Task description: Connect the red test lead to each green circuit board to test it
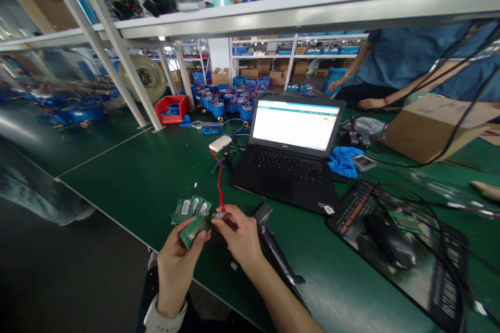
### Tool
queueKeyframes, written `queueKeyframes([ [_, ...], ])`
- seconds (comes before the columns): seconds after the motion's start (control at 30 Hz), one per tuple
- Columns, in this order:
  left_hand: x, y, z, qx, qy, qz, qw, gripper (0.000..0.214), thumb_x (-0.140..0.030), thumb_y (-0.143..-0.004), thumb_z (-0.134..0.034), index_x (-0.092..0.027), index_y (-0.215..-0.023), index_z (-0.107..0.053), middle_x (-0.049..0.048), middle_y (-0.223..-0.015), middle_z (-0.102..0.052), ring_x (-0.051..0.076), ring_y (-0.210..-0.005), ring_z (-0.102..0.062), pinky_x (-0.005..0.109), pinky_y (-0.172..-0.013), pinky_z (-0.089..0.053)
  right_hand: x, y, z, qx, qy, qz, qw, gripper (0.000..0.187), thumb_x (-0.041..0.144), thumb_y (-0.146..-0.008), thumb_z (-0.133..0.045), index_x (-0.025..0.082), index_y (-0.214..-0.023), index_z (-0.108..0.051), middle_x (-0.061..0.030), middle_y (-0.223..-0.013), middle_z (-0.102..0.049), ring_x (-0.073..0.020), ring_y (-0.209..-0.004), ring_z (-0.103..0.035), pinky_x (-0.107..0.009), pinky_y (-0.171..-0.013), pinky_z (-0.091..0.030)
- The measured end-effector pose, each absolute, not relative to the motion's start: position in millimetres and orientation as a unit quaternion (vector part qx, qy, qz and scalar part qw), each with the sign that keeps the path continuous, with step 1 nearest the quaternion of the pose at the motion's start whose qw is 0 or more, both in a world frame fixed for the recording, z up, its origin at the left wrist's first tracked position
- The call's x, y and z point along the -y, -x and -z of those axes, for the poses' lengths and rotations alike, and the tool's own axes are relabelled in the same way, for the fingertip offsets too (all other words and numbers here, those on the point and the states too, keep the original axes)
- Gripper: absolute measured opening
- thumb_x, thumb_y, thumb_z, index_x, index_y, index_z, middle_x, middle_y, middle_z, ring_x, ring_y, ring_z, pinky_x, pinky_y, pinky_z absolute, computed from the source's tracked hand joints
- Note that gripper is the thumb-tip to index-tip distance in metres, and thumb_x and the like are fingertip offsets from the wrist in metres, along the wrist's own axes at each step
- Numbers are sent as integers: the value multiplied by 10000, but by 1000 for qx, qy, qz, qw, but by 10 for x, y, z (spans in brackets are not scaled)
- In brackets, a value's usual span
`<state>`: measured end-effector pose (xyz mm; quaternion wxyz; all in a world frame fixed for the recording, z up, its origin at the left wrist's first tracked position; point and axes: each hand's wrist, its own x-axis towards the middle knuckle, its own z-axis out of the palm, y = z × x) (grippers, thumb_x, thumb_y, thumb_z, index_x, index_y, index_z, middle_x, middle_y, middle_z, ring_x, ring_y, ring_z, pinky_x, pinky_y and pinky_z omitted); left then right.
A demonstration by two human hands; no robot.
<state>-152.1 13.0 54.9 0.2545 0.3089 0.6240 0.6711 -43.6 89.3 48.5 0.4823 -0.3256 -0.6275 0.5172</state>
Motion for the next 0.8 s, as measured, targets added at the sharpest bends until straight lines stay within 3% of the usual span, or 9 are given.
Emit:
queueKeyframes([
  [0.33, -128, 1535, -515, -632, -311, -662, 256, 454, -399, -668, -740, -149, -1024, -613, 102, -917, -703, 222, -811, -685, 316, -764, -571, -882, 434, -486, 631, 331, -515, 477, 168, 285, -787, -667, 210, -934, -635, 0, -786, -736, -176, -699, -706, -241, -609, -556],
  [0.63, -120, 1563, -504, -650, -353, -635, 223, 348, -392, -786, -647, -193, -1067, -596, 85, -1023, -674, 214, -857, -680, 324, -764, -591, -825, 437, -541, 680, 330, -454, 471, 112, 264, -822, -617, 217, -923, -605, -6, -795, -715, -172, -710, -695, -243, -630, -546],
  [0.8, -196, 1614, -541, -599, -269, -692, 300, 382, -381, -747, -697, -148, -1026, -580, 80, -953, -674, 217, -780, -697, 332, -701, -617, -814, 445, -561, 648, 353, -474, 481, 169, 311, -836, -599, 205, -966, -573, -35, -857, -715, -184, -754, -705, -272, -686, -570],
])
